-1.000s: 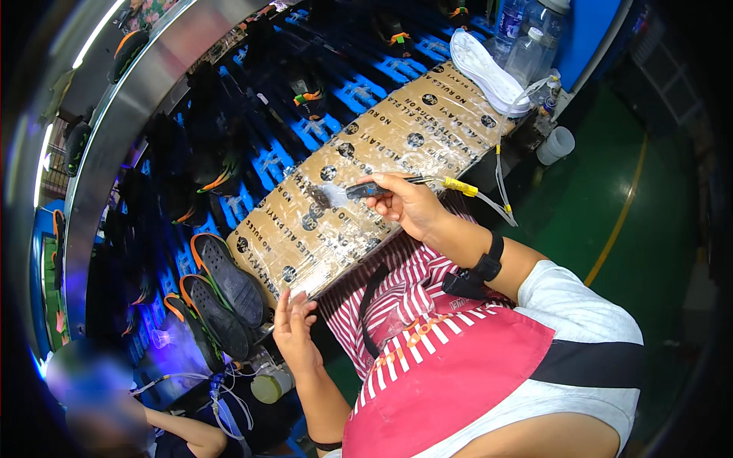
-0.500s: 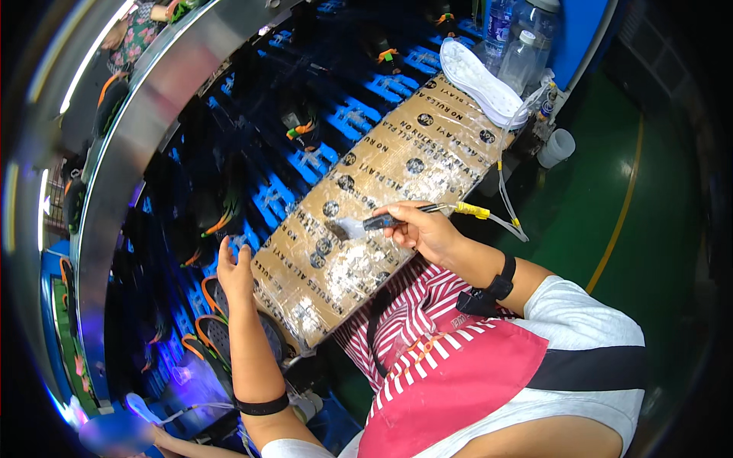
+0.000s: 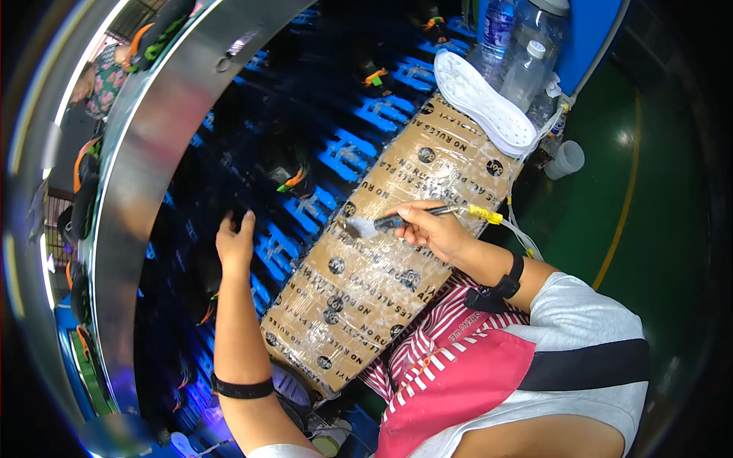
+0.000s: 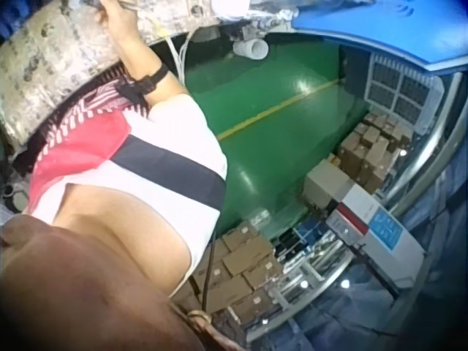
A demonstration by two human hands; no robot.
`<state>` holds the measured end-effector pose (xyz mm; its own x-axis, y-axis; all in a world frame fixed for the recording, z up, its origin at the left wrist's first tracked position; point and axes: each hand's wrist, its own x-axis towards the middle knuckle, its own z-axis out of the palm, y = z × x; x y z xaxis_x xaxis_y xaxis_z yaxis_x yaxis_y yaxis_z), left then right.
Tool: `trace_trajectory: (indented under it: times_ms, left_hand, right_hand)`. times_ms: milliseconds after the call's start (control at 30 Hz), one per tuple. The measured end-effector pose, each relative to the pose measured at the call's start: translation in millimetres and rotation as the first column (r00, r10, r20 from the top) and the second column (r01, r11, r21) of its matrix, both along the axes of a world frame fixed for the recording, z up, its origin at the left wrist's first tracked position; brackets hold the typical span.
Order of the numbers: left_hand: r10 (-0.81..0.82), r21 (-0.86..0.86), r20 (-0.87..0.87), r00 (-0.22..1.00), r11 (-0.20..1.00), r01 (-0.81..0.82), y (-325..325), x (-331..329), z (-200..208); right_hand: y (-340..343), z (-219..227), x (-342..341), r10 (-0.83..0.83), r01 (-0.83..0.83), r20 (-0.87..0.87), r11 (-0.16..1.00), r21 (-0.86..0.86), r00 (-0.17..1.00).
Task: Applying glue or solvent to the bottom of shoe soles using a manual brush on a factory conveyor line.
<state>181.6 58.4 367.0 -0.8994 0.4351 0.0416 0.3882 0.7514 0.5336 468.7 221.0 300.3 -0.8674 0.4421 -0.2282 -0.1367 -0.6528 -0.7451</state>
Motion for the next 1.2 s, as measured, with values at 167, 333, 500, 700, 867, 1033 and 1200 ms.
trace_trajectory:
  times_ms: [167, 333, 500, 700, 867, 1033, 1200]
  left_hand:
    - [-0.151, 0.083, -0.012, 0.988, 0.985, 0.152, 86.1, -26.4, -18.3]
    - [0.023, -0.135, 0.097, 0.995, 0.991, -0.010, 153.3, -54.3, -52.3]
    - [-0.272, 0.127, 0.332, 0.903, 0.962, 0.243, 128.5, -85.7, -47.1]
    - [-0.236, 0.566, 0.711, 0.662, 0.751, -0.341, 44.2, -54.0, -39.9]
    - [-0.273, 0.624, 0.771, 0.575, 0.501, -0.600, 0.8, 40.8, -18.1]
    - [-0.615, 0.690, 0.640, 0.461, 0.195, -0.697, -47.7, 139.0, -2.5]
    - [-0.517, 0.715, 0.643, 0.565, 0.140, -0.685, -90.9, 191.4, -14.2]
  right_hand:
    - [36.1, 10.1, 5.1, -0.110, 0.114, 0.058, 0.990, -0.078, 0.992]
    - [64.1, 18.9, 11.3, -0.151, 0.162, 0.173, 0.986, -0.050, 0.973]
    - [84.4, 33.3, 21.1, -0.190, 0.202, 0.176, 0.978, -0.051, 0.966]
    - [75.0, 27.4, 22.1, -0.179, 0.183, 0.141, 0.983, -0.018, 0.974]
    - [68.8, 42.1, 27.4, -0.205, 0.205, 0.036, 0.979, -0.003, 0.978]
    - [48.6, 73.5, 27.4, -0.112, 0.120, -0.111, 0.991, 0.066, 0.987]
    - [18.2, 98.3, 30.2, 0.029, 0.044, -0.236, 0.954, 0.297, 0.971]
